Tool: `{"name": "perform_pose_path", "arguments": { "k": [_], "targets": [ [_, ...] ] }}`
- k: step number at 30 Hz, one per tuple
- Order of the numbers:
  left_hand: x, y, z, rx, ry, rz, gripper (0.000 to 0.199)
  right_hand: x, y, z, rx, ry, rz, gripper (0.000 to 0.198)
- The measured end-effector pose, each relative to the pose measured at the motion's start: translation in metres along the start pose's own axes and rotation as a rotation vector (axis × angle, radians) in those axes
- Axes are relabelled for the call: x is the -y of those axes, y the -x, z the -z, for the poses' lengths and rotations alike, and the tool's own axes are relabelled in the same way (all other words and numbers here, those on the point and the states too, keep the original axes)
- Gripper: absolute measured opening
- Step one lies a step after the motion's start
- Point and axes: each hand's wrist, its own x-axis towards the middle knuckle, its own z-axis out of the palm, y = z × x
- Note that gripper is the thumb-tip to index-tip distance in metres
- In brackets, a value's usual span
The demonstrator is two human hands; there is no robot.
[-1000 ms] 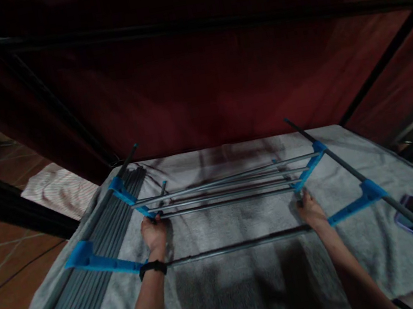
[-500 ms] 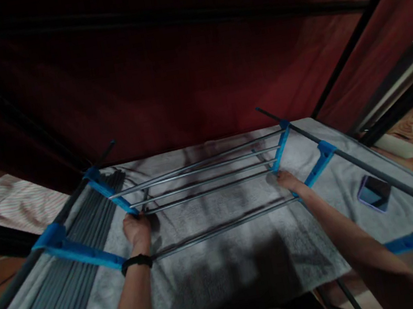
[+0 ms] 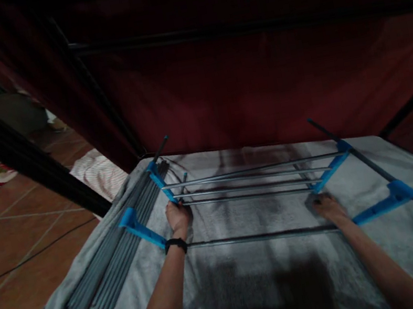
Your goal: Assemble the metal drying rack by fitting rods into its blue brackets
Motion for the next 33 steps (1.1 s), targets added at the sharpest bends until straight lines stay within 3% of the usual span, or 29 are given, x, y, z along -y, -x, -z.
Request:
{"name": "perform_pose_path", "arguments": {
  "k": [3, 5, 8, 9, 12, 14, 19, 24, 28, 33],
  "targets": [
    [0.001, 0.005, 0.002, -0.031, 0.053, 0.005, 0.013, 0.017, 0.014, -0.012, -0.027, 0.007, -0.023, 0.036],
    [-0.001, 0.009, 0.005, -0.069, 0.089, -0.006, 0.024, 0.037, 0.025, -0.015, -0.151, -0.095, 0.145, 0.041],
    [-0.01, 0.011, 0.011, -0.134, 0.228, -0.113, 0.047, 0.078, 0.041, -0.003, -0.489, -0.338, 0.547, 0.04],
    [-0.013, 0.01, 0.014, -0.16, 0.311, -0.165, 0.053, 0.093, 0.045, 0.006, -0.59, -0.371, 0.624, 0.039],
    [-0.021, 0.003, 0.022, -0.218, 0.56, -0.26, 0.062, 0.135, 0.047, 0.034, -0.745, -0.311, 0.651, 0.042],
    [-0.024, -0.007, 0.025, -0.198, 0.631, -0.257, 0.06, 0.158, 0.04, 0.048, -0.736, -0.232, 0.644, 0.044],
    [-0.031, -0.027, 0.025, -0.2, 0.729, -0.287, 0.054, 0.196, 0.018, 0.065, -0.546, -0.046, 0.675, 0.045],
    [-0.037, -0.024, 0.026, -0.149, 0.768, -0.357, 0.058, 0.221, 0.008, 0.081, -0.433, 0.049, 0.835, 0.036],
    [-0.04, -0.02, 0.025, -0.089, 0.85, -0.274, 0.059, 0.227, -0.003, 0.081, -0.478, 0.069, 0.832, 0.035],
    [-0.049, -0.019, 0.024, -0.149, 0.837, -0.272, 0.061, 0.227, -0.011, 0.078, -0.577, 0.085, 0.846, 0.034]
  ]
}}
